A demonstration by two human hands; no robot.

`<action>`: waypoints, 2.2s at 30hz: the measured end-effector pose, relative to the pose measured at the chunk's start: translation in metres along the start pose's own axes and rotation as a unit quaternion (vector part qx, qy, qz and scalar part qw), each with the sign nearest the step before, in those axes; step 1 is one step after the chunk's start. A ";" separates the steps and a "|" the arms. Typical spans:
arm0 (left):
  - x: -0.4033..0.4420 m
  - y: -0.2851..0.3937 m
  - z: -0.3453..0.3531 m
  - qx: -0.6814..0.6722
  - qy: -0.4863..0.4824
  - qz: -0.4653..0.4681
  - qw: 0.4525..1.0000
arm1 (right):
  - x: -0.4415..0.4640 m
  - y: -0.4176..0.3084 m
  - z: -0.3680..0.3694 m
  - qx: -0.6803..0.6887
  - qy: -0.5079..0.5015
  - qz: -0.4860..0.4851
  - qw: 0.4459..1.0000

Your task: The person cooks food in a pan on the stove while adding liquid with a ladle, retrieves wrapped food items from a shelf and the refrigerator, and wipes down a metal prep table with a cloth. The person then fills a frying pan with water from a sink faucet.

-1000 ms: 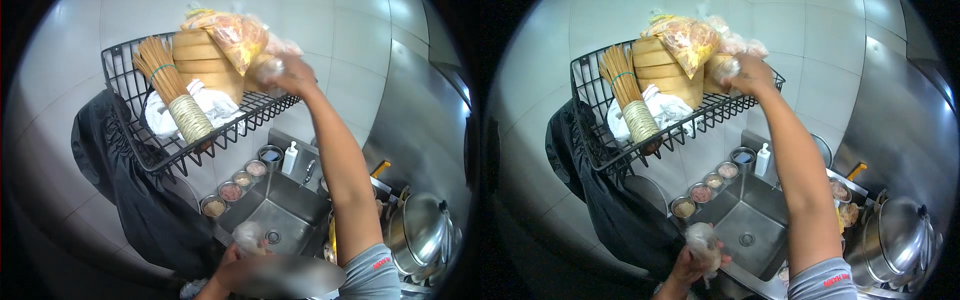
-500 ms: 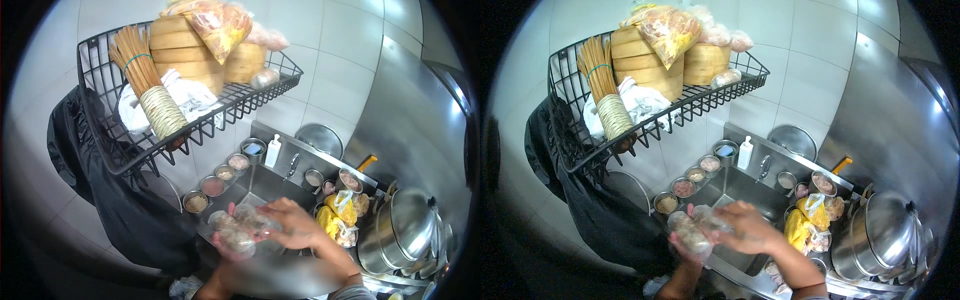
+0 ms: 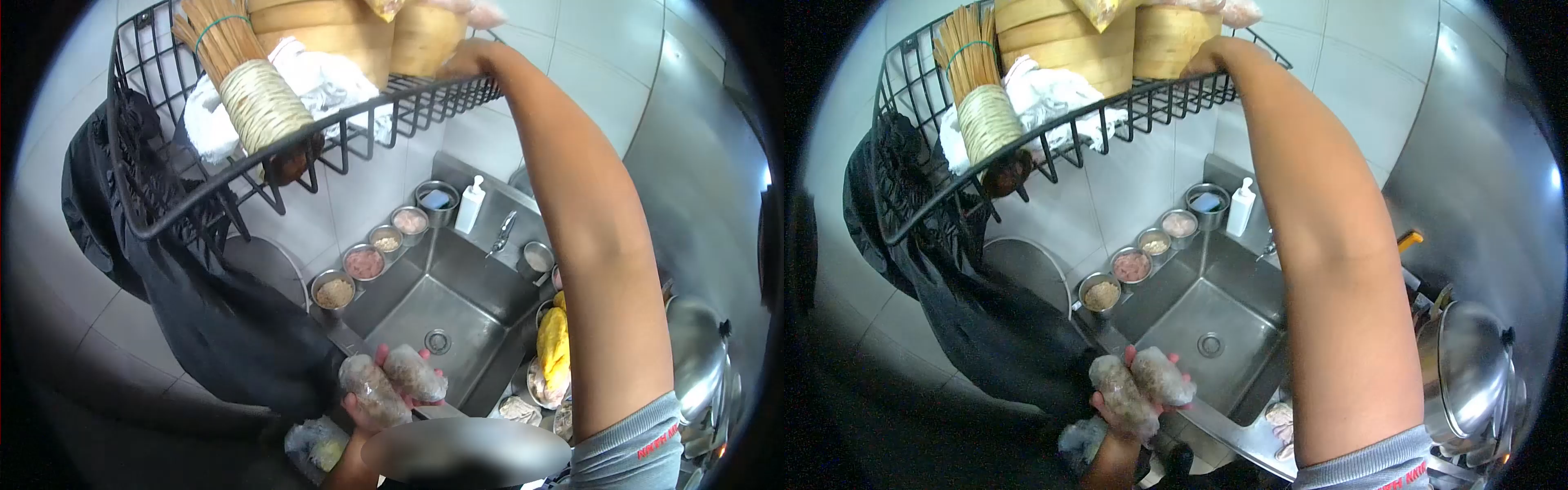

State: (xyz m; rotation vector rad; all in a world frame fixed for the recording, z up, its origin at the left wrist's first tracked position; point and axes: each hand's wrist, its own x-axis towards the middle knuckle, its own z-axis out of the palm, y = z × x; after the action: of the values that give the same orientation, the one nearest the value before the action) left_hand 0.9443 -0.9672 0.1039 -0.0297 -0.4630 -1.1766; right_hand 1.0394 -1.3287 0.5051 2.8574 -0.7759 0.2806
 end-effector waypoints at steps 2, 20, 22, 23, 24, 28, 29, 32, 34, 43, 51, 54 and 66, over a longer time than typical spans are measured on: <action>-0.003 0.002 -0.002 0.029 0.023 0.022 0.999 | 0.004 0.008 0.003 0.022 0.041 -0.041 0.998; -0.002 -0.056 -0.011 0.050 -0.009 0.011 0.999 | -0.472 0.026 0.153 0.917 0.183 0.067 0.348; -0.011 -0.069 -0.005 0.055 0.010 -0.002 0.998 | -0.522 0.002 0.172 0.860 0.232 0.197 0.409; -0.017 -0.078 -0.001 0.059 0.010 0.002 0.998 | -0.547 0.001 0.191 0.843 0.262 0.221 0.415; -0.021 -0.087 0.004 0.064 0.003 0.003 0.998 | -0.571 -0.001 0.199 0.843 0.262 0.234 0.408; -0.059 -0.123 0.044 0.069 -0.007 0.006 0.998 | -0.643 -0.015 0.203 0.816 0.271 0.232 0.455; -0.075 -0.134 0.057 0.072 -0.002 0.011 0.997 | -0.660 -0.015 0.204 0.828 0.257 0.213 0.450; -0.124 -0.160 0.101 0.047 0.003 0.020 0.999 | -0.696 -0.032 0.188 0.860 0.204 0.137 0.448; -0.163 -0.183 0.129 0.046 0.014 0.029 0.998 | -0.725 -0.044 0.174 0.894 0.137 0.083 0.419; -0.348 -0.216 0.234 0.139 0.063 0.128 0.980 | -0.800 -0.109 0.193 0.928 -0.130 0.048 0.346; -0.514 -0.221 0.296 0.214 0.096 0.276 0.932 | -0.861 -0.181 0.206 0.878 -0.167 0.005 0.449; -0.569 -0.234 0.327 0.214 0.109 0.319 0.917 | -0.886 -0.207 0.195 0.860 -0.190 -0.030 0.473; -0.867 -0.430 0.503 0.409 0.060 0.431 0.802 | -1.145 -0.377 0.049 0.809 -0.462 -0.341 0.126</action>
State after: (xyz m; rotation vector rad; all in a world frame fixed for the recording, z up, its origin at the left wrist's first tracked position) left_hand 0.1313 -0.2419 0.1507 0.5346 -0.7116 -0.0123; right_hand 0.2695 -0.4660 0.1600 -0.6750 -0.6964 0.5223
